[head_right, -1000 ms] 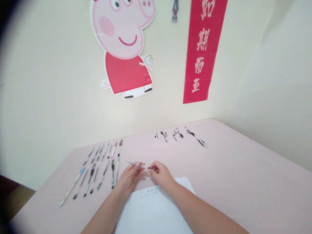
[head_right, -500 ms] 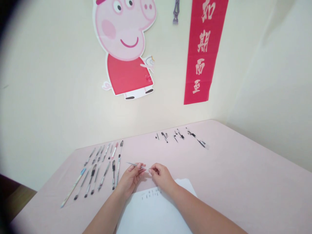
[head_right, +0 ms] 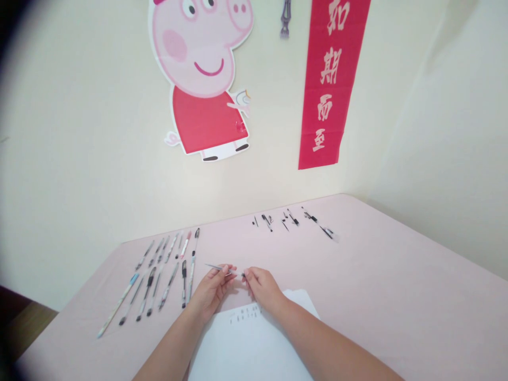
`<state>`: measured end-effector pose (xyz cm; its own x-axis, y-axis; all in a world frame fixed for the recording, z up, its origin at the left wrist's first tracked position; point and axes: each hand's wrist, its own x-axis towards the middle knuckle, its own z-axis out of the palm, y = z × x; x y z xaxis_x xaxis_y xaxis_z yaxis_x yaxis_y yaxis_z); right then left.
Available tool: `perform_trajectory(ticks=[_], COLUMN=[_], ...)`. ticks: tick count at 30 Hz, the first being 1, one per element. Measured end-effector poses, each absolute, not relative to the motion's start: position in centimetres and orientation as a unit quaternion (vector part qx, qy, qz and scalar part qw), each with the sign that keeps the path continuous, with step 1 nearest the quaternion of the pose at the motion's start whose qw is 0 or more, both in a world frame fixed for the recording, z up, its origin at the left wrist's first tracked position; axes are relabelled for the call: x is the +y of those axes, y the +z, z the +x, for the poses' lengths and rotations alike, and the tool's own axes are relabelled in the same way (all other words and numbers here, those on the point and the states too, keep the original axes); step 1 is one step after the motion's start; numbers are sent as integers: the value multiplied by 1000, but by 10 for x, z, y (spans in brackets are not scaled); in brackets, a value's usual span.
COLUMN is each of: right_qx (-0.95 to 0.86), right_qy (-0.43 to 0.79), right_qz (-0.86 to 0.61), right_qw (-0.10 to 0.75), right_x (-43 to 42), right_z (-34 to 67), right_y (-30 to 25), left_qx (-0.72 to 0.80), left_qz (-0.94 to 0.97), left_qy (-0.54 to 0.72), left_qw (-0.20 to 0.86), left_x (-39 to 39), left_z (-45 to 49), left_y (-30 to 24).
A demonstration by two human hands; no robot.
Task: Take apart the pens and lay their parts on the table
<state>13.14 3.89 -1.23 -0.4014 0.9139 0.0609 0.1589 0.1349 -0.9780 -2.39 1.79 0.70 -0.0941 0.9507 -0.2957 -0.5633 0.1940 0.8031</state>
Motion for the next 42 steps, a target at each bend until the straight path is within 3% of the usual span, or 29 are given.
perform_trajectory(ticks=[15, 24, 42], right_qx=[-660, -690, -677], right_qy=[444, 465, 396], right_qz=[-442, -419, -458], right_qw=[415, 363, 418], right_x=[44, 39, 43], right_z=[129, 131, 130], right_y=[-16, -11, -12], left_qx=[434, 436, 426], left_qz=[220, 224, 197], left_qy=[600, 597, 624], left_qw=[635, 635, 625], left_x=[19, 20, 19], left_z=[-24, -25, -25], left_y=[4, 2, 3])
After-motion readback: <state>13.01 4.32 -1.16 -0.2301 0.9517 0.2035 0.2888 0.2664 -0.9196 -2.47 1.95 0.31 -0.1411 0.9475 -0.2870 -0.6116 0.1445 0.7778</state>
